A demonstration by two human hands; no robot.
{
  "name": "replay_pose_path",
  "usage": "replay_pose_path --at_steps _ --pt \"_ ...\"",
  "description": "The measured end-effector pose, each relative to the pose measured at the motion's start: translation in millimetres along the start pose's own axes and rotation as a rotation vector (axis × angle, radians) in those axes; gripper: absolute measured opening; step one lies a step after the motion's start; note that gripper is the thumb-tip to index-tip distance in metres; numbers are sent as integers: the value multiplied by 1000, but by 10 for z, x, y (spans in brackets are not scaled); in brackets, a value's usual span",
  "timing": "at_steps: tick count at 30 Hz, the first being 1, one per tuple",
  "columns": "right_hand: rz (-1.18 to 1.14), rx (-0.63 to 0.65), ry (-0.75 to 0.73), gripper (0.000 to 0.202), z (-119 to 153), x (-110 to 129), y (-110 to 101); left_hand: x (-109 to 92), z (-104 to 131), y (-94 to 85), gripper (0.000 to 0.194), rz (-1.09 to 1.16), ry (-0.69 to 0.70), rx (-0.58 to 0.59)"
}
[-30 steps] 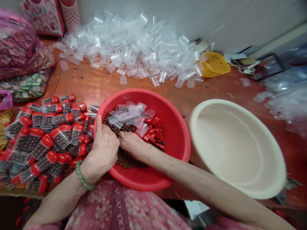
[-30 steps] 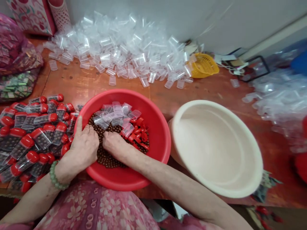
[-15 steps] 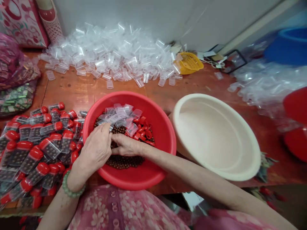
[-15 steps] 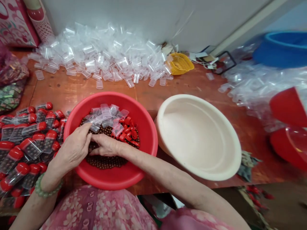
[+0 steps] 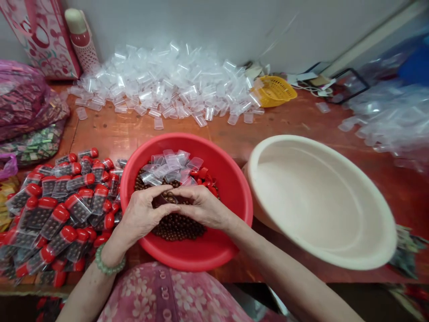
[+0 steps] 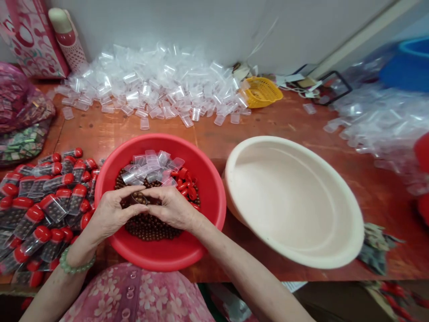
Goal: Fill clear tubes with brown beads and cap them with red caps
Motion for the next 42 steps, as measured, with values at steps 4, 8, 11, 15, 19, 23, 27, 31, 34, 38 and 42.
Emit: replay_pose_path --at_steps 4,8,11,15,19,23,27,31,34,38,42 --pt "181 -37 -4 18 82 30 -112 -59 17 -14 19 -17 27 -15" --pt "698 -234 -56 22 92 -2 -415 -131 20 -40 16 142 -11 8" --pt "1087 -222 56 31 43 -142 -588 -171 30 -35 13 168 17 37" --pt "1344 8 174 33 -22 -351 -629 -191 51 -35 11 138 57 -4" --pt "1435 55 178 26 -24 -407 -615 -187 62 -50 11 122 109 -14" --pt "1426 -13 186 19 57 -325 -672 -148 55 -68 14 177 91 -7" --pt "1105 -150 142 12 197 -196 -740 -135 56 -86 12 188 83 -42" --pt "649 -351 176 12 291 -72 -706 -129 63 -79 14 193 65 -41" --pt "280 -415 201 18 277 10 -566 -125 86 -64 15 257 -2 -20" --pt "-38 -446 247 26 200 88 -345 -146 142 -19 16 366 -64 38" --pt "-168 -459 237 22 181 122 -205 -131 156 18 15 356 -51 -9"
Point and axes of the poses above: each hand's wrist, its own z-axis away from the middle knuckle, its own y-axis out of the palm, x = y × z, the point moved 2 cm from there along -z, towards the middle knuckle, and after that the axes turned 9 degrees about -x, right-handed, at the moved point
